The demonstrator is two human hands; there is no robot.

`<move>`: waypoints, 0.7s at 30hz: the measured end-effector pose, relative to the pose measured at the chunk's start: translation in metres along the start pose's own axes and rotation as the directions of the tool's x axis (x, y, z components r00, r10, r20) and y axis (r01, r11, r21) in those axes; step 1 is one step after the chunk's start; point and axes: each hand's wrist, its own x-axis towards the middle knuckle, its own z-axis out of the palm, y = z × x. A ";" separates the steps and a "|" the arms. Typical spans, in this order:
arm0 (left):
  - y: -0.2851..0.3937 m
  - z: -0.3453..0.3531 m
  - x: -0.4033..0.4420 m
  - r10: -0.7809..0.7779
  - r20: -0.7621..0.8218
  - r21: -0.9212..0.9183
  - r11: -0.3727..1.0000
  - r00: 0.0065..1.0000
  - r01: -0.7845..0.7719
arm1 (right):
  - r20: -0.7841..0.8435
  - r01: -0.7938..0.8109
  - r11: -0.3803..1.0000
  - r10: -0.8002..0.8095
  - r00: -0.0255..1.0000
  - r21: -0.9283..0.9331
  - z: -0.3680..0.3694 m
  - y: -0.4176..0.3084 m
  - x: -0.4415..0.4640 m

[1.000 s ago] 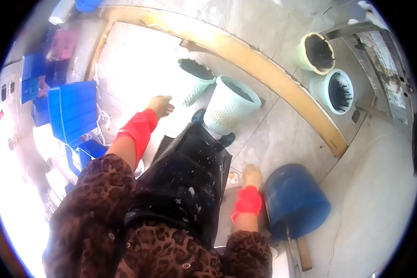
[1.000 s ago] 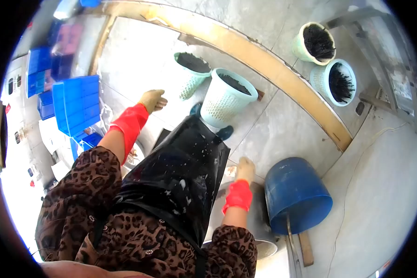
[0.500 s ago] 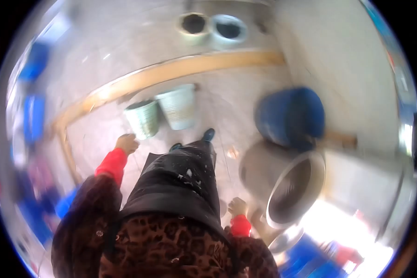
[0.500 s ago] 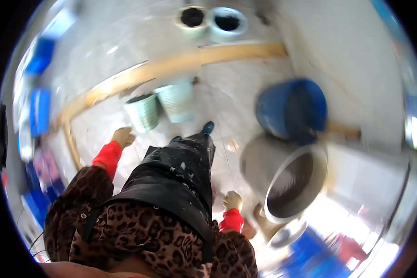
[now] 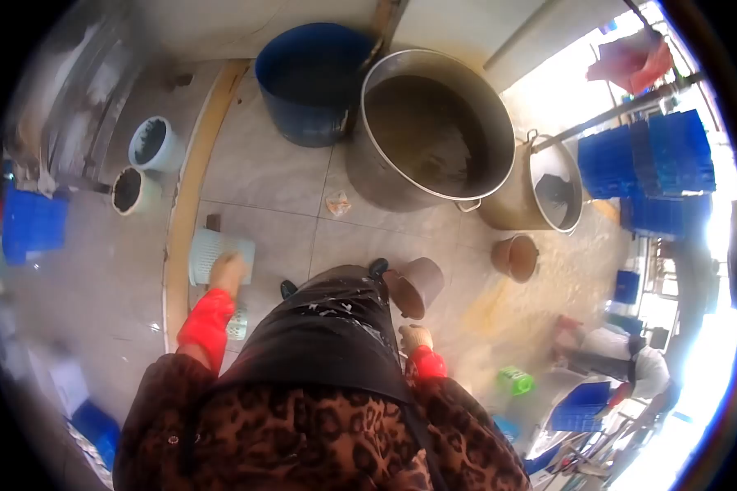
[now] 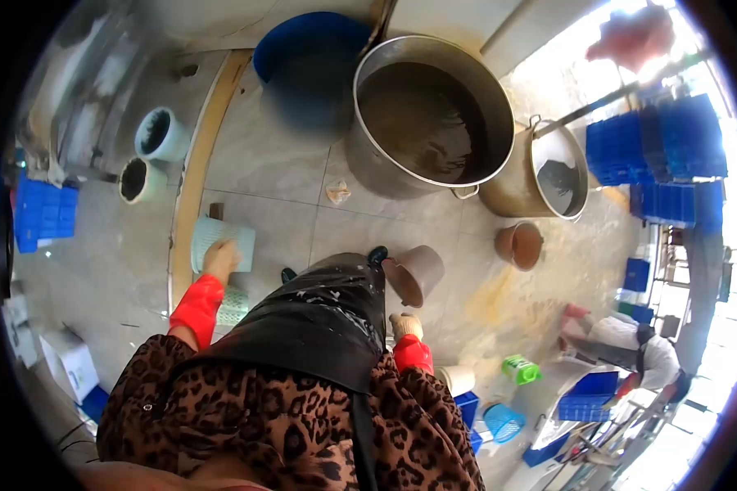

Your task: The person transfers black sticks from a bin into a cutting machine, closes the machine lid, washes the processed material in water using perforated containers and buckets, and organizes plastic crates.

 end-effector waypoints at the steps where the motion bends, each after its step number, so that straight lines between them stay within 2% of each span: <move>1: 0.022 0.028 -0.011 0.062 0.094 -0.104 0.993 0.994 -0.052 | 0.018 -0.002 1.000 0.002 1.000 0.018 -0.002 0.018 0.015; 2: 0.044 0.064 -0.021 0.135 0.176 -0.209 0.973 0.975 -0.097 | 0.034 0.041 0.997 -0.044 0.998 0.071 -0.012 0.038 0.040; 3: 0.057 0.094 -0.018 0.160 0.234 -0.228 0.968 0.959 -0.106 | 0.049 0.079 0.988 -0.086 0.995 0.131 -0.011 0.045 0.061; 4: 0.074 0.140 -0.017 0.184 0.300 -0.248 0.962 0.936 -0.110 | 0.111 -0.052 0.910 0.007 0.994 0.412 -0.035 0.032 0.051; 5: 0.099 0.175 -0.030 0.206 0.370 -0.155 0.975 0.906 -0.158 | 0.155 -0.104 0.915 0.046 0.987 0.390 -0.045 0.045 0.074; 7: 0.116 0.211 -0.022 0.216 0.449 -0.010 0.972 0.867 -0.237 | -0.038 -0.072 0.933 0.091 0.995 0.352 -0.042 0.031 0.057; 8: 0.125 0.240 -0.022 0.227 0.485 -0.055 0.972 0.844 -0.230 | -0.104 0.009 0.968 0.018 0.994 0.251 -0.043 0.043 0.071; 9: 0.130 0.271 -0.025 0.230 0.519 -0.091 0.973 0.823 -0.214 | -0.140 0.097 0.921 -0.046 0.989 0.378 -0.049 0.062 0.089; 11: 0.119 0.289 0.011 0.258 0.598 -0.055 0.958 0.759 -0.282 | -0.104 -0.040 0.796 0.128 0.986 0.603 -0.040 0.068 0.074; 12: 0.129 0.312 0.007 0.223 0.596 0.022 0.956 0.772 -0.293 | -0.086 -0.063 0.799 0.143 0.986 0.598 -0.057 0.059 0.067; 13: 0.137 0.317 0.008 0.187 0.591 0.096 0.950 0.785 -0.298 | -0.214 0.013 0.955 0.054 0.975 0.297 -0.063 0.047 0.055; 14: 0.136 0.331 0.023 0.178 0.614 0.244 0.884 0.769 -0.400 | -0.297 0.065 0.997 -0.074 0.952 -0.043 -0.077 0.032 0.047; 15: 0.136 0.350 0.037 0.168 0.640 0.378 0.781 0.750 -0.497 | -0.315 0.057 0.994 -0.024 0.949 0.097 -0.099 0.004 0.039; 16: 0.155 0.366 0.024 0.053 0.534 0.469 0.811 0.844 -0.348 | -0.330 0.053 0.970 0.030 0.943 0.238 -0.117 -0.024 0.041; 17: 0.155 0.384 0.038 0.041 0.532 0.481 0.807 0.846 -0.342 | -0.335 0.069 0.967 0.017 0.942 0.244 -0.131 -0.039 0.057; 18: 0.148 0.382 0.062 0.085 0.558 0.553 0.703 0.825 -0.447 | -0.337 0.085 0.965 0.004 0.941 0.250 -0.125 -0.054 0.061; 19: 0.141 0.377 0.080 0.122 0.590 0.610 0.581 0.798 -0.539 | -0.428 0.165 0.955 -0.045 0.903 0.248 -0.121 -0.082 0.053; 20: 0.155 0.393 0.076 0.051 0.564 0.649 0.590 0.824 -0.481 | -0.514 0.241 0.941 -0.089 0.853 0.237 -0.136 -0.112 0.061; 21: 0.157 0.397 0.086 0.155 0.592 0.659 0.472 0.791 -0.585 | -0.593 0.383 0.898 -0.191 0.783 0.216 -0.131 -0.123 0.081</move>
